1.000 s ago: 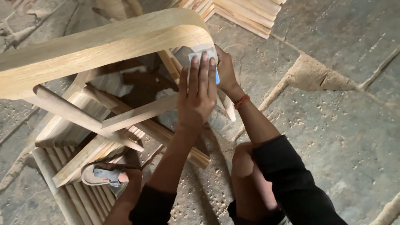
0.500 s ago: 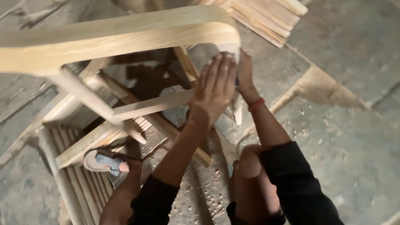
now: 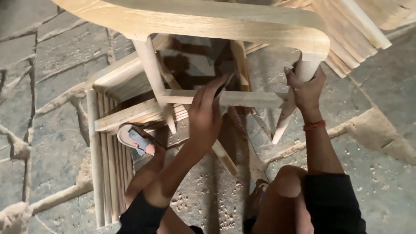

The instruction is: The person sands wooden chair frames using sandpaper.

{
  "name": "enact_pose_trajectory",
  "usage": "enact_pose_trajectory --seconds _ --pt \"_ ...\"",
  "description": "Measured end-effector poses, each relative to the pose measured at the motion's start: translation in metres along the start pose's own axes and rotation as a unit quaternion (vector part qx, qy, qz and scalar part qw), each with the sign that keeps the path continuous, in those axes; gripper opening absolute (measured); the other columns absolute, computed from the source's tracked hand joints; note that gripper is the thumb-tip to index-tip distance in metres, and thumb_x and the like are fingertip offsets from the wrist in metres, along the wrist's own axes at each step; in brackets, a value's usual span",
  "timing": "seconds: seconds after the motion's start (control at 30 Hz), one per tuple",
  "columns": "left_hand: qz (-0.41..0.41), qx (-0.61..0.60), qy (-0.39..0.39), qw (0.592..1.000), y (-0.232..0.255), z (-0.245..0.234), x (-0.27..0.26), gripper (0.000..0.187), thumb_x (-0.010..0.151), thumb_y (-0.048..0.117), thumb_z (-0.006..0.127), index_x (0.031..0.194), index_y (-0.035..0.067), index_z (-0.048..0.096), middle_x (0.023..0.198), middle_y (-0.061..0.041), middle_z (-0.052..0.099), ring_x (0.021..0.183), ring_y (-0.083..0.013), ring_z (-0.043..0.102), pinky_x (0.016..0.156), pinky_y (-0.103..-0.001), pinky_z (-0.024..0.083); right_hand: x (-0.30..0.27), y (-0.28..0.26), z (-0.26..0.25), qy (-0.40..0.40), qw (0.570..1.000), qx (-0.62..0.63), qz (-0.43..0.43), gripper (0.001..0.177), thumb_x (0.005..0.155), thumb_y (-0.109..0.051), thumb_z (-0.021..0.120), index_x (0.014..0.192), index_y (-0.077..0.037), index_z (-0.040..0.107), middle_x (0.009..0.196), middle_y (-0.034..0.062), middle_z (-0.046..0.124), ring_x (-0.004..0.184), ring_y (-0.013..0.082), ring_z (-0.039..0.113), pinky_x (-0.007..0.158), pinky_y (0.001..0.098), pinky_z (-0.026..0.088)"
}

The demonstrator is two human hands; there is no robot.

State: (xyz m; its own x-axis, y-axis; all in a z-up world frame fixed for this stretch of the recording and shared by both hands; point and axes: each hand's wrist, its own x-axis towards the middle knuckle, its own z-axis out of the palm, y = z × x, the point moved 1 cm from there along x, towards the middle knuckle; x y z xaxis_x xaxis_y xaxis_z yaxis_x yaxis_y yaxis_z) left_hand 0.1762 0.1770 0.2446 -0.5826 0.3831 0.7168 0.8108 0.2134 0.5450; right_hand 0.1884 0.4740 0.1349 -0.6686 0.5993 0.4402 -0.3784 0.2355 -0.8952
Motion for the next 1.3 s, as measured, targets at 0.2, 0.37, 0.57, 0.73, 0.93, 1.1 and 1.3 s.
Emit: enact_pose_trajectory --seconds 0.2,0.37,0.57,0.73,0.93,1.1,1.3 --pt "-0.139 0.035 -0.126 0.982 -0.058 -0.017 -0.081 0.039 0.093 -0.001 0.063 0.131 0.008 0.064 0.117 -0.018 0.07 0.107 -0.0388 0.069 0.089 -0.047 0.056 0.003 0.014 -0.011 0.012 1.0 -0.022 0.011 0.021 0.096 -0.004 0.083 0.105 0.0 0.065 0.088 0.0045 0.067 0.074 0.0116 0.063 0.066 0.0276 0.052" --pt "-0.286 -0.046 -0.092 0.953 -0.107 -0.015 -0.132 0.033 0.095 0.009 0.062 0.128 0.005 0.064 0.109 -0.019 0.074 0.097 -0.034 0.075 0.082 -0.041 0.057 0.007 0.036 -0.029 -0.022 1.0 0.0 -0.007 0.026 0.101 -0.003 0.081 0.119 0.0 0.063 0.098 0.0038 0.066 0.081 0.0125 0.064 0.07 0.0294 0.055" --pt "-0.35 -0.031 0.037 0.935 -0.169 -0.024 -0.134 0.029 0.101 0.022 0.064 0.123 0.003 0.067 0.101 -0.018 0.076 0.091 -0.029 0.074 0.078 -0.039 0.056 0.012 0.079 -0.056 -0.049 0.998 0.046 0.008 0.017 0.105 0.003 0.07 0.113 -0.003 0.057 0.097 0.0027 0.058 0.08 0.0152 0.056 0.076 0.029 0.05" --pt "-0.489 -0.174 0.138 0.844 -0.211 -0.031 -0.147 0.027 0.098 0.019 0.067 0.119 0.001 0.069 0.099 -0.012 0.073 0.086 -0.0207 0.067 0.075 -0.036 0.058 0.021 0.088 -0.068 -0.076 0.99 -0.105 0.061 0.015 0.11 -0.02 0.06 0.105 -0.009 0.051 0.085 0.0009 0.054 0.078 0.011 0.05 0.081 0.0285 0.044" --pt "-0.478 -0.247 0.176 0.824 -0.188 -0.051 -0.122 0.028 0.101 0.015 0.062 0.122 -0.002 0.067 0.101 -0.009 0.073 0.086 -0.0153 0.07 0.075 -0.031 0.057 0.021 0.11 -0.088 -0.083 0.995 0.0 0.054 0.012 0.107 -0.01 0.055 0.106 -0.001 0.048 0.083 0.0058 0.047 0.077 0.0156 0.044 0.08 0.0282 0.041" --pt "-0.422 -0.277 0.202 0.839 -0.182 -0.048 -0.124 0.027 0.1 0.013 0.065 0.119 -0.006 0.066 0.101 -0.009 0.072 0.086 -0.0151 0.071 0.077 -0.03 0.065 0.007 0.058 -0.057 -0.052 0.995 -0.053 0.063 0.022 0.106 -0.015 0.064 0.118 -0.002 0.051 0.087 0.0075 0.057 0.076 0.0161 0.049 0.074 0.028 0.042" --pt "-0.401 -0.299 0.211 0.84 -0.17 -0.06 -0.12 0.025 0.101 0.013 0.064 0.118 -0.005 0.065 0.101 -0.008 0.071 0.089 -0.0123 0.069 0.079 -0.03 0.065 0.006 0.095 -0.087 -0.061 0.994 0.004 0.093 0.018 0.109 -0.015 0.062 0.113 -0.003 0.049 0.089 0.0056 0.051 0.078 0.0155 0.048 0.077 0.0302 0.044"
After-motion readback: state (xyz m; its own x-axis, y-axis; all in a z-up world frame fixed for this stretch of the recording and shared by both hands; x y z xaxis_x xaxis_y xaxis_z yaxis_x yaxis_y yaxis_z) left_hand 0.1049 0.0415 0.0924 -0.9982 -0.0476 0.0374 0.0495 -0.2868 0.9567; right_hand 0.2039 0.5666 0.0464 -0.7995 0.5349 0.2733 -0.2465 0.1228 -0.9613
